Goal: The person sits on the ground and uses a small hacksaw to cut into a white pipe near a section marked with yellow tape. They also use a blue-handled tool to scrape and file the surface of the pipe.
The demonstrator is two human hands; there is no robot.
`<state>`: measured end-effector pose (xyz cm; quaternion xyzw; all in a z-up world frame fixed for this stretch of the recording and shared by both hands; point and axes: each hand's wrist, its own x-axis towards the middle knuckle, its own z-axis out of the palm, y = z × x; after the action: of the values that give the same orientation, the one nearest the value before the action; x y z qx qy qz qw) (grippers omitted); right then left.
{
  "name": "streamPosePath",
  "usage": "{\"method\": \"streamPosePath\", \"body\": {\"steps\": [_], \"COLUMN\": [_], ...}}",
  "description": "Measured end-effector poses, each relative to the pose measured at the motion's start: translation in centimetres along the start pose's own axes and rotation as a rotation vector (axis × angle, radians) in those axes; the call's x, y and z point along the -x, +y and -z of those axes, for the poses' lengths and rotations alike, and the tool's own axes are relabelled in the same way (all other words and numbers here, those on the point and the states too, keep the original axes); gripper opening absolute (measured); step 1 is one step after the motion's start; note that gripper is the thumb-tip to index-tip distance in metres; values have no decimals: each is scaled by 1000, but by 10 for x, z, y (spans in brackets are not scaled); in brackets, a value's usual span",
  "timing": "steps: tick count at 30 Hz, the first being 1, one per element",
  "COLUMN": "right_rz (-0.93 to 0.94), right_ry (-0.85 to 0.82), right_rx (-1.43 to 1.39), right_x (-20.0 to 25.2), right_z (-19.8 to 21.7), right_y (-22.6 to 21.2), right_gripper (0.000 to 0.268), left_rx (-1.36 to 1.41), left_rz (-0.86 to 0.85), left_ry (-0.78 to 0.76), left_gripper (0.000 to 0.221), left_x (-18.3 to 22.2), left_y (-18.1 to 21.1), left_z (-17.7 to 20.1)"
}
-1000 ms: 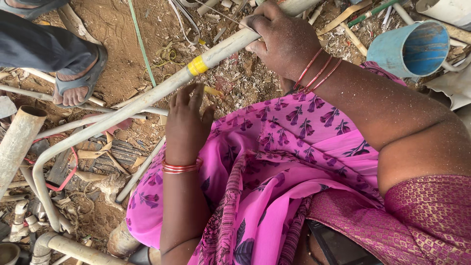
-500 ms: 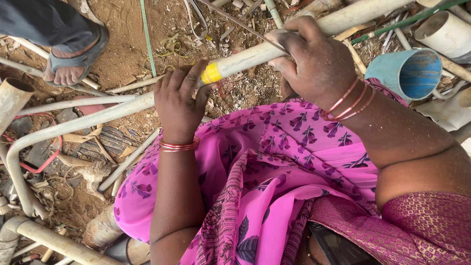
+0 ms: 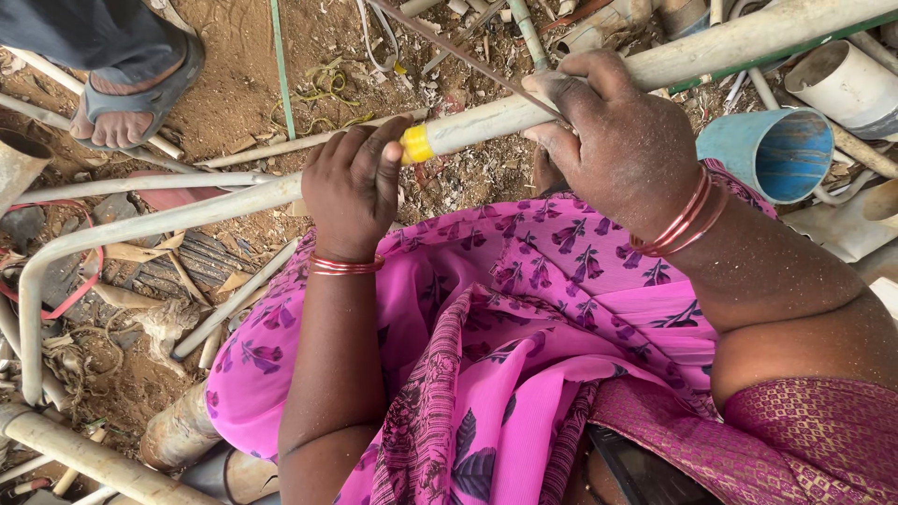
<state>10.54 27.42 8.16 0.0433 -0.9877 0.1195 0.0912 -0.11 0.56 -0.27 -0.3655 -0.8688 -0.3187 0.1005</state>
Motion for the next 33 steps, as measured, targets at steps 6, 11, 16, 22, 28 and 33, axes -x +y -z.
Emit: {"method": "streamPosePath", "body": {"steps": [6,11,16,22,28,33], "right_rz": [-32,-104,-92,-74,72,171], "right_ry": [-5,-20,-7,74,295,424], "right_rx": [69,84,31,58,-37,-158], "right_x": [-1,-9,-8,-6,-5,-6], "right_z": [-14,-16,-33,-35,-13,-16], "right_y": [14,23,49,60,39,46], "right_gripper": [42,41,46,44,47,46], "left_rx": [49,-126,-124,-154,-234,-243], "left_rz": [59,56,330,281,177,157], "left_ry": [-38,18,-282,-236,-49,-20], "left_gripper": [35,66,65,63,59,56], "left_x": [2,-2,-5,-7,-5,-6], "left_y": [-11,-17,-26,-16,11,35], "left_z": [-4,-1,2,18,44,67]}}
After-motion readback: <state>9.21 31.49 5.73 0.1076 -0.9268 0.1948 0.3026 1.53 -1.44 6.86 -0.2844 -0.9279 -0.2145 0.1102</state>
